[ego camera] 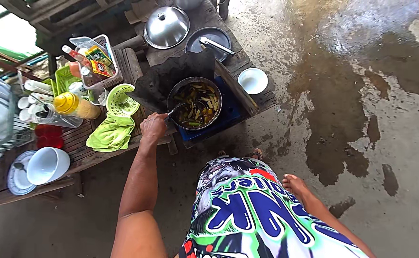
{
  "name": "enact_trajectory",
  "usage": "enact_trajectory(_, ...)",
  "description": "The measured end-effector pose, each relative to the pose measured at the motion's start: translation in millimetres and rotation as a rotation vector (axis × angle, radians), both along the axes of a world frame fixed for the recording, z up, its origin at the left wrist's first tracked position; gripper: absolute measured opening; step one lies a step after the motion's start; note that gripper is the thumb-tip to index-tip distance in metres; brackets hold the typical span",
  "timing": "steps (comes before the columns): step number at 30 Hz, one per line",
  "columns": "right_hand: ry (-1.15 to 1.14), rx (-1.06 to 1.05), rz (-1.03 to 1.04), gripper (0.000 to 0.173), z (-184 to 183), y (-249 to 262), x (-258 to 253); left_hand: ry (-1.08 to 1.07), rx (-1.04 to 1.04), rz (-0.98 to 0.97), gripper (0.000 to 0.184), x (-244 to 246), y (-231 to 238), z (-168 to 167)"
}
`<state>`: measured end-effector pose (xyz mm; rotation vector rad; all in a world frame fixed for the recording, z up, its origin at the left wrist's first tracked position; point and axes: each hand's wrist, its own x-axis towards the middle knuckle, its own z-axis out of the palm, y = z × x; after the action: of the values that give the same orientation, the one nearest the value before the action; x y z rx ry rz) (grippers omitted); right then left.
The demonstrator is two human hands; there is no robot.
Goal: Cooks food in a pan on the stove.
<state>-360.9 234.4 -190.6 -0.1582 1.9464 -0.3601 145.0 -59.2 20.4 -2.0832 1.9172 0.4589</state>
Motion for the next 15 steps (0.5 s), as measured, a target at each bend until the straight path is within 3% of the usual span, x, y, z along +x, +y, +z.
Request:
enact_trajectory(7,0.006,0.003,-0.006,0.043,1,5,-2,-0.133,0.016,-0.011,0.038,10,9,37)
enact_trajectory(12,-0.004,0.025,0.002,0.042,-6,11,-1,-0.142,0.048,-0.055,0.039,6,10,18)
enact_trajectory(15,-0.003,0.02,-0.014,0.042,-4,9,0,-0.133,0.033,-0.057,0.039,6,9,29)
